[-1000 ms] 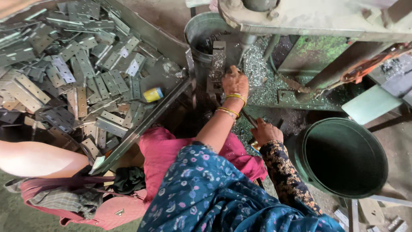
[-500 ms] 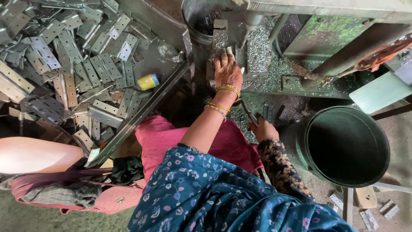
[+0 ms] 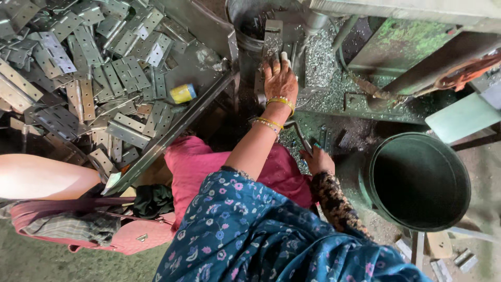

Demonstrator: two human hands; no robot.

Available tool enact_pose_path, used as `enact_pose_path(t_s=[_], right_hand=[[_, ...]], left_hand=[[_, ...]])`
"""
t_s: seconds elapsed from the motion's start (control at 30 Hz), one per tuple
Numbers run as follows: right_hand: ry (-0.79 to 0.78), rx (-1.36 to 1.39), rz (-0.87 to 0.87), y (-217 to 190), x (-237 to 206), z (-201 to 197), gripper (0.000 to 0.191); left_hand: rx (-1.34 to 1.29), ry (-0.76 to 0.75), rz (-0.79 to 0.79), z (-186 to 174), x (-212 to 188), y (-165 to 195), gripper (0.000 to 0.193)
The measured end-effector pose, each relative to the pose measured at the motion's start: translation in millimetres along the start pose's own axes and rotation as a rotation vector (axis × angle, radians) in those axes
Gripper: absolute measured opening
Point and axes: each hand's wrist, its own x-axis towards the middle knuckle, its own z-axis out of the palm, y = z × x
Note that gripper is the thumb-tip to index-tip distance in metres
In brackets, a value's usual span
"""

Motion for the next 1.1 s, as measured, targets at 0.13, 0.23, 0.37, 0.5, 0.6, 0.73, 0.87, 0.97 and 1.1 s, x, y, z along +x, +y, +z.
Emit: enact_pose_path(t_s=[0.13,0.23,0.37,0.5,0.6,0.73,0.87,0.97,1.1], right_hand=[[-0.110,0.006,0.032,4.0,9.2,-7.9,0.054],[-0.129,-0.096,0.031,5.9,20.2,-26.8,0.053],[-0.047,-0.056,0.012,-3.7,4.8,-20.0,0.053],[-0.079,0.007,0.064,-7.9,-5.5,-11.2,0.055],[-0.191,-0.013,0.049,0.0,9.3,-27.2,0.048],[-0.144,-0.076,0.019,9.9,21.4,-31.3,0.050],[-0.057,-0.015,0.009,15.3,5.8,10.3,0.052],[-0.090,0.032,0.019,21.4,1.5,23.4,0.054],[0.031,-0.118,-0.026,16.6,-5.0,-10.4,0.048]], left_hand=[[-0.018,-0.005,-0.005,-11.4,5.7,-8.2,0.043],[0.116,-0.280,0.059,-22.3,23.3,-2.5,0.036],[0.119,-0.136,-0.015,-22.3,25.1,3.0,0.038],[0.005,0.034,-0.052,-9.9,10.2,-7.6,0.042],[0.024,-0.024,-0.067,-2.9,18.0,-6.8,0.042],[0.108,-0.154,-0.106,-2.3,43.6,6.7,0.044],[0.065,-0.113,-0.138,-6.1,49.3,12.7,0.046],[-0.077,-0.090,-0.116,-17.0,25.4,3.5,0.043],[-0.243,0.096,-0.166,-46.9,-32.3,-65.9,0.048]])
